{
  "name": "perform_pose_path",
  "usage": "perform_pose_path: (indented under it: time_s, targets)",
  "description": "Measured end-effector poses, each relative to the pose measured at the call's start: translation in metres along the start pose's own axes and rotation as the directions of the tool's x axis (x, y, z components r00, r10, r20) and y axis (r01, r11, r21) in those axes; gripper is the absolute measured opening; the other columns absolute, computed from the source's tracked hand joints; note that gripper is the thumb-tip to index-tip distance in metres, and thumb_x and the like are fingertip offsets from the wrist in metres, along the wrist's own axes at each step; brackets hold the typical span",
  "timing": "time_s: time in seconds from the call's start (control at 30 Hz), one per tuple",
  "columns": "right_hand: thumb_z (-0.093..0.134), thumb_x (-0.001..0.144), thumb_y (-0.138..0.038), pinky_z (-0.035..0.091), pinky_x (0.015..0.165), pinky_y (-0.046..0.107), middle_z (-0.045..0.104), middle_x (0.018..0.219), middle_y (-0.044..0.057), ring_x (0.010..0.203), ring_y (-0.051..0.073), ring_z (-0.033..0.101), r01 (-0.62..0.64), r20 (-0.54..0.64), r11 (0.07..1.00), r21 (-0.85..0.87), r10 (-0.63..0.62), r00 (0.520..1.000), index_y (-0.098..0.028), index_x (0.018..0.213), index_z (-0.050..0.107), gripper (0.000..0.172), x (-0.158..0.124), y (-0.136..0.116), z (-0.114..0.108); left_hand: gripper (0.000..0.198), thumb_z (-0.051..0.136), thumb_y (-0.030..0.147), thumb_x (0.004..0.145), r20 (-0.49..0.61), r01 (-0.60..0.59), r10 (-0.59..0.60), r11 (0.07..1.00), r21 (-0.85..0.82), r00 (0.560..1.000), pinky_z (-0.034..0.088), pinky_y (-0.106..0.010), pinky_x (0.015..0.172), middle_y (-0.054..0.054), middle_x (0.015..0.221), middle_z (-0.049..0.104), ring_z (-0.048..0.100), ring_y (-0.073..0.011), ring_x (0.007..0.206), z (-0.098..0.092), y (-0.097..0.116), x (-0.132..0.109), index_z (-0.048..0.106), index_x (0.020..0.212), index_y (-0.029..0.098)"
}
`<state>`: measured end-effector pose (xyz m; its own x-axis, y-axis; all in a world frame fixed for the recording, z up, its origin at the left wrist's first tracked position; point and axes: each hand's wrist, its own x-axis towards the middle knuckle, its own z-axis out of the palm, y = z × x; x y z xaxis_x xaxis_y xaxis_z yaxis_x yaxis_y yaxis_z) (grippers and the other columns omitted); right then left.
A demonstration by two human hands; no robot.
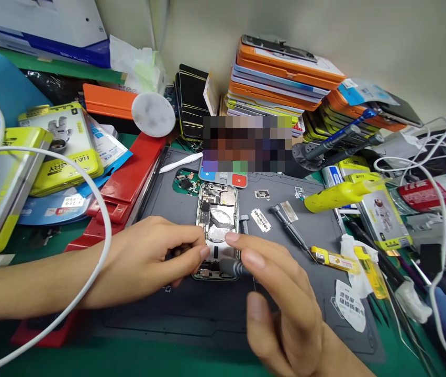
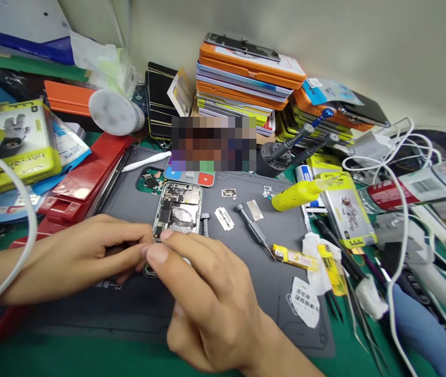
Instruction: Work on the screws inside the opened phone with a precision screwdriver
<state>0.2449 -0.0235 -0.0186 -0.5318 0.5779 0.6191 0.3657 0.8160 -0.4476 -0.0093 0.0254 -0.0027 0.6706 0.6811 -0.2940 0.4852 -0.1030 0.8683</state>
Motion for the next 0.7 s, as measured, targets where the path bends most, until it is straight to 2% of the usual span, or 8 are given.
perform_pose_path:
  time_s: [0.1, 0.2, 0.33, 0.43, 0.5, 0.6, 0.7]
  targets:
    - [0.052, 0.091, 0.007, 0.055, 0.124, 0.038, 0.060, 0.156, 0.016, 0.152, 0.022, 0.058, 0.007, -0.031, 1.000, 0.012, -0.006, 1.000, -0.010, 0.171, 0.038, 0.083, -0.0036, -0.0002, 0.0010, 0.038, 0.052, 0.040, 0.113, -0.008, -0.018, 0.018, 1.000, -0.003, 1.000, 0.041, -0.017, 0.057, 0.008, 0.064, 0.066, 0.059, -0.0082, 0.056, -0.0002, 0.0002, 0.0006, 0.064, 0.081, 0.022]
    - [0.046, 0.094, 0.003, 0.056, 0.123, 0.038, 0.058, 0.159, 0.016, 0.153, 0.021, 0.057, -0.016, -0.003, 0.999, 0.044, 0.016, 1.000, -0.009, 0.173, 0.035, 0.080, -0.0049, -0.0018, 0.0001, 0.035, 0.054, 0.038, 0.112, -0.018, -0.016, 0.016, 1.000, -0.011, 1.000, 0.041, -0.017, 0.056, 0.008, 0.063, 0.067, 0.059, -0.0080, 0.055, -0.0002, 0.0005, 0.0010, 0.066, 0.083, 0.023]
    - [0.063, 0.099, -0.004, 0.059, 0.118, 0.034, 0.066, 0.147, 0.016, 0.146, 0.020, 0.062, -0.027, -0.037, 0.999, -0.047, 0.025, 0.999, -0.011, 0.170, 0.040, 0.075, -0.0043, -0.0015, 0.0007, 0.034, 0.053, 0.039, 0.112, -0.010, -0.006, 0.006, 1.000, -0.013, 1.000, 0.043, -0.018, 0.059, 0.008, 0.068, 0.071, 0.062, -0.0091, 0.059, -0.0005, 0.0002, 0.0014, 0.073, 0.090, 0.024]
    - [0.066, 0.102, -0.008, 0.065, 0.109, 0.036, 0.070, 0.138, 0.016, 0.135, 0.021, 0.069, -0.002, -0.059, 0.996, -0.089, -0.003, 0.998, -0.012, 0.160, 0.052, 0.060, -0.0026, -0.0001, 0.0027, 0.032, 0.057, 0.038, 0.111, -0.014, -0.036, 0.036, 0.999, -0.029, 0.999, 0.045, -0.019, 0.066, 0.008, 0.076, 0.076, 0.066, -0.0103, 0.068, -0.0014, -0.0010, 0.0026, 0.077, 0.091, 0.025]
    - [0.065, 0.103, -0.010, 0.069, 0.097, 0.037, 0.074, 0.129, 0.015, 0.121, 0.022, 0.074, -0.007, -0.061, 0.997, -0.072, 0.003, 0.998, -0.013, 0.156, 0.055, 0.054, -0.0004, 0.0006, 0.0042, 0.030, 0.061, 0.039, 0.110, -0.015, -0.055, 0.054, 0.997, -0.058, 0.998, 0.047, -0.018, 0.069, 0.007, 0.080, 0.079, 0.070, -0.0110, 0.074, -0.0019, -0.0023, 0.0035, 0.080, 0.092, 0.026]
    - [0.065, 0.102, -0.007, 0.070, 0.080, 0.035, 0.079, 0.115, 0.010, 0.100, 0.021, 0.078, -0.026, -0.062, 0.999, -0.031, 0.024, 0.998, -0.015, 0.158, 0.051, 0.058, 0.0031, 0.0011, 0.0071, 0.025, 0.066, 0.039, 0.108, -0.038, -0.056, 0.051, 0.990, -0.128, 0.998, 0.050, -0.016, 0.070, 0.007, 0.084, 0.081, 0.072, -0.0110, 0.077, -0.0019, -0.0043, 0.0039, 0.082, 0.094, 0.026]
    - [0.065, 0.099, 0.002, 0.070, 0.079, 0.036, 0.081, 0.113, 0.010, 0.099, 0.021, 0.079, -0.029, -0.070, 0.999, -0.018, 0.027, 0.997, -0.014, 0.164, 0.043, 0.071, 0.0026, 0.0010, 0.0098, 0.023, 0.069, 0.039, 0.107, -0.051, -0.039, 0.031, 0.985, -0.168, 0.998, 0.051, -0.016, 0.069, 0.006, 0.086, 0.083, 0.073, -0.0115, 0.078, -0.0013, -0.0057, 0.0033, 0.083, 0.095, 0.026]
